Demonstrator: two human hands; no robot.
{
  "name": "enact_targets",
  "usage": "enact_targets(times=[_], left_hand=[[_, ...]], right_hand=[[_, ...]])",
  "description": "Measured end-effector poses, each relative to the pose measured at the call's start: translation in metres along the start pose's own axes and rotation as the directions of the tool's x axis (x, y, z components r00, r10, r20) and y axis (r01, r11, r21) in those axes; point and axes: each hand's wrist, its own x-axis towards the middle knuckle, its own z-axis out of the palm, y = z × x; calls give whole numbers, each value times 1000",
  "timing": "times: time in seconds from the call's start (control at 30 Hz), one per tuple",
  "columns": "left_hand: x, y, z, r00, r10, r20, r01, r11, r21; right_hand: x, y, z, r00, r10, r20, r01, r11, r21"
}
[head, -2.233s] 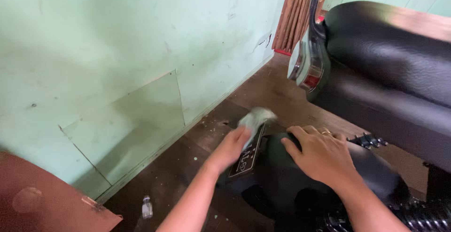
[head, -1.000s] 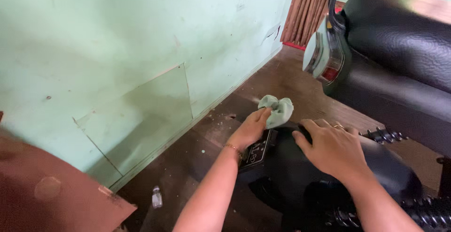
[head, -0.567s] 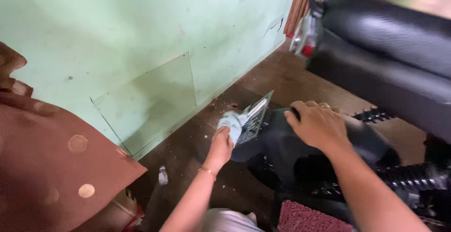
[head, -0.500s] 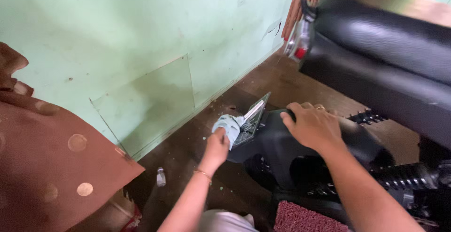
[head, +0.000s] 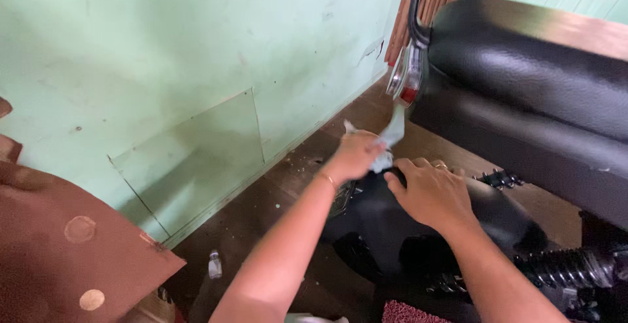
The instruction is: The person wipes the body of a light blue scooter with a cloth, cleaning the footrest, side panels, seat, and rear wheel area.
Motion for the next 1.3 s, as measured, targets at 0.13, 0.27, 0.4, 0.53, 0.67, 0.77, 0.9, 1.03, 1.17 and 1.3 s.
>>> enact_targets(times=[0.13, 0.27, 0.4, 0.53, 0.67, 0.77, 0.9, 1.03, 1.17, 1.3], left_hand=[[-10, -72, 9, 920, -377, 110, 387, 918, -89], [-72, -67, -26, 792, -591, -152, 580, 807, -113], [-101, 21, -90, 561, -781, -276, 588, 610, -532], [-133, 116, -75, 905, -413, 100, 425, 890, -168], [-110, 75, -64, 976, -210, 60, 219, 936, -276], [-57, 11, -31, 987, -161, 10, 150, 897, -417], [-54, -22, -16, 927, -335, 167, 370, 752, -546], [-110, 16, -55, 974, -210, 83, 226, 905, -361], [-180, 92, -92, 993, -109, 37, 115, 958, -264], [-170, 77, -79, 989, -147, 21, 146, 936, -321]], right_hand=[[-2, -1, 0, 1000, 8, -6, -8, 1000, 21], [-2, 1, -1, 999, -11, -36, 12, 999, 32], [1, 2, 5, 1000, -6, -11, 6, 1000, 4], [20, 8, 12, 992, -123, -34, 126, 985, 122], [52, 4, 14, 970, -226, -85, 241, 919, 312], [78, -13, 12, 946, -312, -89, 322, 876, 359], [91, -27, 13, 948, -314, -55, 309, 867, 390], [97, -36, 16, 937, -326, -124, 348, 849, 397], [102, -41, 23, 955, -260, -141, 295, 851, 433], [106, -48, 31, 963, -168, -212, 252, 844, 474]])
